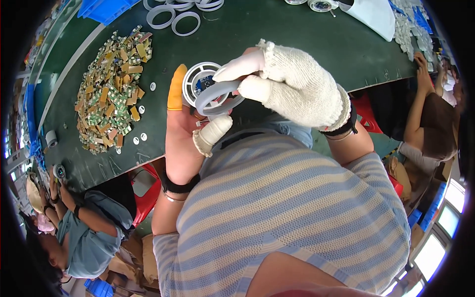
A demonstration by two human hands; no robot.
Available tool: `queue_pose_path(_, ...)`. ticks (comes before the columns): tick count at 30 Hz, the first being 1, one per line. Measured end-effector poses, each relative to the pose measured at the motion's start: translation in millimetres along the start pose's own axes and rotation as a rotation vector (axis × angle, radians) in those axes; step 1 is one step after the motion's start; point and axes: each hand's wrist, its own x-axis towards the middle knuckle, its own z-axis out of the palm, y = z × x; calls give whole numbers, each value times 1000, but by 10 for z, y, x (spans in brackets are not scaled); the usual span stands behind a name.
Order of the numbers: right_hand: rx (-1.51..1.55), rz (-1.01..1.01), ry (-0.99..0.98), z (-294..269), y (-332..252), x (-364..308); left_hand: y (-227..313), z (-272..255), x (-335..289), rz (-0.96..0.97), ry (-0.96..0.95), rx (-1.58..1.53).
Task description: The person assembles electronic devices by picking up a white housing, inserting a circuit board, and fitting a grey ring onto the assembly. They then press a white cap onto the housing and place the completed unit into a pile.
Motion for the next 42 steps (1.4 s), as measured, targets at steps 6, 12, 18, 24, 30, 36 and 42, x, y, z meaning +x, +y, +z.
queue_pose_path(6, 2, -20, -11, -29, 6, 16, -13, -7, 7, -17, -32, 2)
queue_pose_path(12, -48, -13, -32, -16, 30, 18, -74, -20, -16, 2, 2, 9)
queue_pose_path(18, -22, 335, 71, 166, 108, 25, -132, 30, -26, 11, -77, 73)
queue_pose_path(24, -268, 127, -5, 410, 63, 154, -101, -38, -68, 129, -82, 237)
queue_pose_path(30, 96, 528, -141, 215, -3, 388, 385, -461, -208, 192, -84, 732)
queue_pose_path(36, -638, 480, -40, -368, 801, 273, 1833, -3430, 15, 69, 824, 1611)
queue_pose_path(42, -634, 308, -126, -282, 858, 432, 1822, -5456, -179, -287, 791, 1720)
